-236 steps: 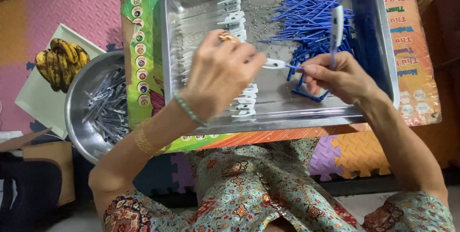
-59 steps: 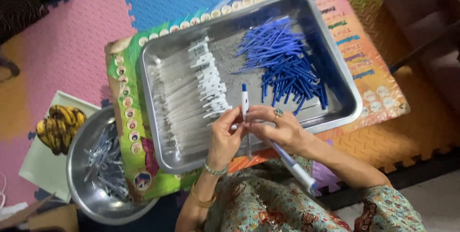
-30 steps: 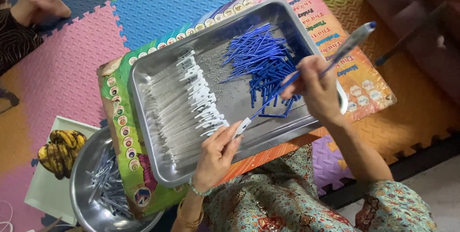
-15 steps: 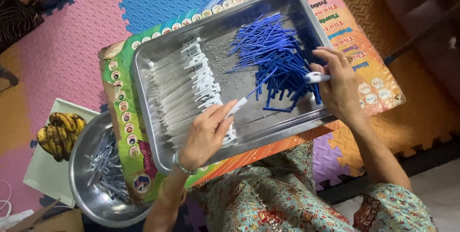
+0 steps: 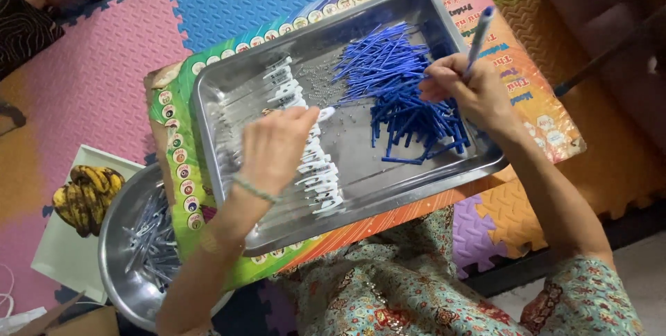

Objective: The person assembles pens by inserting blue ink cartridges into white pen barrels. They pick up a barrel and a cartridge, insert the cartridge, and place the completed pen into a metal tray. This process is repeated continuously throughout the video.

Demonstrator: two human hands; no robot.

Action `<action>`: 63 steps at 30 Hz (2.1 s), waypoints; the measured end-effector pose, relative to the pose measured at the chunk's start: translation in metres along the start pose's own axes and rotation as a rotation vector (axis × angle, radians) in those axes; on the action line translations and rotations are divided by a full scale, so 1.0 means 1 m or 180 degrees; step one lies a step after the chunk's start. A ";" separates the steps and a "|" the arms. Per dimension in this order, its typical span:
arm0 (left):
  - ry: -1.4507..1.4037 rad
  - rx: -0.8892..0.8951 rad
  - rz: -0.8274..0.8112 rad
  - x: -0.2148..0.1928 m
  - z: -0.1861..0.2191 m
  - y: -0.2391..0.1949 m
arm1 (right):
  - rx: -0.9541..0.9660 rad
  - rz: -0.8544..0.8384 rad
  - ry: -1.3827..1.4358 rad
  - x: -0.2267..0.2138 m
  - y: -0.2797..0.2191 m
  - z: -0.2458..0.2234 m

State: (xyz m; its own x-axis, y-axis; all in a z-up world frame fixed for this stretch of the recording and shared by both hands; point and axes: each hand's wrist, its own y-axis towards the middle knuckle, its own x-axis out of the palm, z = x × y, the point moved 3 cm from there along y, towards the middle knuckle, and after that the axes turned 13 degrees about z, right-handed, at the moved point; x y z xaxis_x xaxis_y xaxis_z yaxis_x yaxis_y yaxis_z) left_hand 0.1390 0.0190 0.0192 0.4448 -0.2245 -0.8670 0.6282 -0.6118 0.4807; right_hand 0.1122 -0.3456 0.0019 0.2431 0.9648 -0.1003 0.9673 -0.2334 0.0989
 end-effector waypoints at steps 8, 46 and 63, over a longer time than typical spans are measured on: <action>0.0383 0.0328 0.0071 0.054 0.006 0.008 | -0.1790 0.0160 -0.2539 0.006 0.009 0.009; -0.0661 -0.2116 -0.0629 0.010 -0.115 -0.220 | -0.1871 0.0005 -0.2079 0.008 0.042 0.016; -0.1487 -0.2173 -0.0459 0.040 -0.130 -0.257 | -0.2023 -0.0286 -0.1302 0.080 0.002 -0.019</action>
State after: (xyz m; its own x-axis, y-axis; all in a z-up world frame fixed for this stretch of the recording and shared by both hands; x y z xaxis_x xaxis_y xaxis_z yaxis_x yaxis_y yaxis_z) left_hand 0.0784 0.2664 -0.1220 0.1148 -0.5622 -0.8190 0.9739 -0.0990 0.2044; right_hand 0.1319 -0.2663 0.0126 0.2924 0.8261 -0.4818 0.7872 0.0780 0.6117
